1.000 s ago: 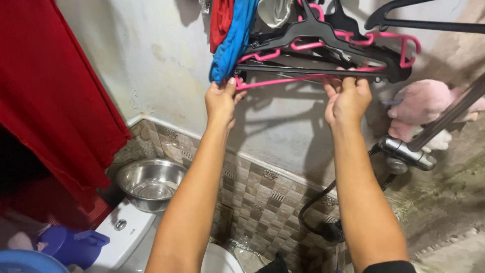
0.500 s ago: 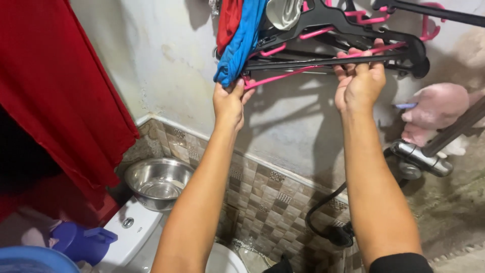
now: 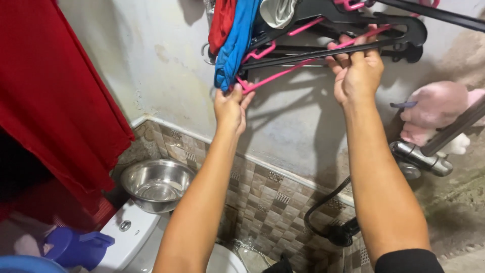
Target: Sorting laundry items from a basket and placing them onto plastic hangers.
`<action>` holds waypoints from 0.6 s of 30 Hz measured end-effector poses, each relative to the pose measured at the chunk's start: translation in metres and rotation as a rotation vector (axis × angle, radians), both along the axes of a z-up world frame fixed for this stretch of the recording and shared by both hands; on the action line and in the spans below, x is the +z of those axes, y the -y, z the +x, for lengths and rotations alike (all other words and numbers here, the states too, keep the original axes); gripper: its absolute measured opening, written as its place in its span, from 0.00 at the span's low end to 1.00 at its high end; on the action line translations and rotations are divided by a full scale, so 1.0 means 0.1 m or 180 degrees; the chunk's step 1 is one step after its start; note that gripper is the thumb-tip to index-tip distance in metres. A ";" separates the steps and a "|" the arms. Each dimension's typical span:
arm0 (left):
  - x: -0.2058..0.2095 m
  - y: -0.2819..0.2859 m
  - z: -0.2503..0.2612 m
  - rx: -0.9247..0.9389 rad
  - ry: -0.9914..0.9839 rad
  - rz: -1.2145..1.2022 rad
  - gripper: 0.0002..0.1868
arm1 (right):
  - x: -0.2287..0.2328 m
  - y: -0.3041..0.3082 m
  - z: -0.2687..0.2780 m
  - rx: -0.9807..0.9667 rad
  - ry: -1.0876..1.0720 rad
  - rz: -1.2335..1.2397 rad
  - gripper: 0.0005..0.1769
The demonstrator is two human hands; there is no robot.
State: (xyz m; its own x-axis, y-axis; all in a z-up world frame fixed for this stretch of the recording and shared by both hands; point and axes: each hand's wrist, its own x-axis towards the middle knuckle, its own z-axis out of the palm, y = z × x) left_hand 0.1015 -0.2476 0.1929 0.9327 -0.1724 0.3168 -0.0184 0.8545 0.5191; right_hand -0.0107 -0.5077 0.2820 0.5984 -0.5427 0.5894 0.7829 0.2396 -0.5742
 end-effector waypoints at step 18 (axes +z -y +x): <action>-0.71 -0.32 -0.98 0.0134 -0.0232 0.0417 0.15 | -0.47 -0.50 -0.33 0.0058 -0.0438 0.0126 0.19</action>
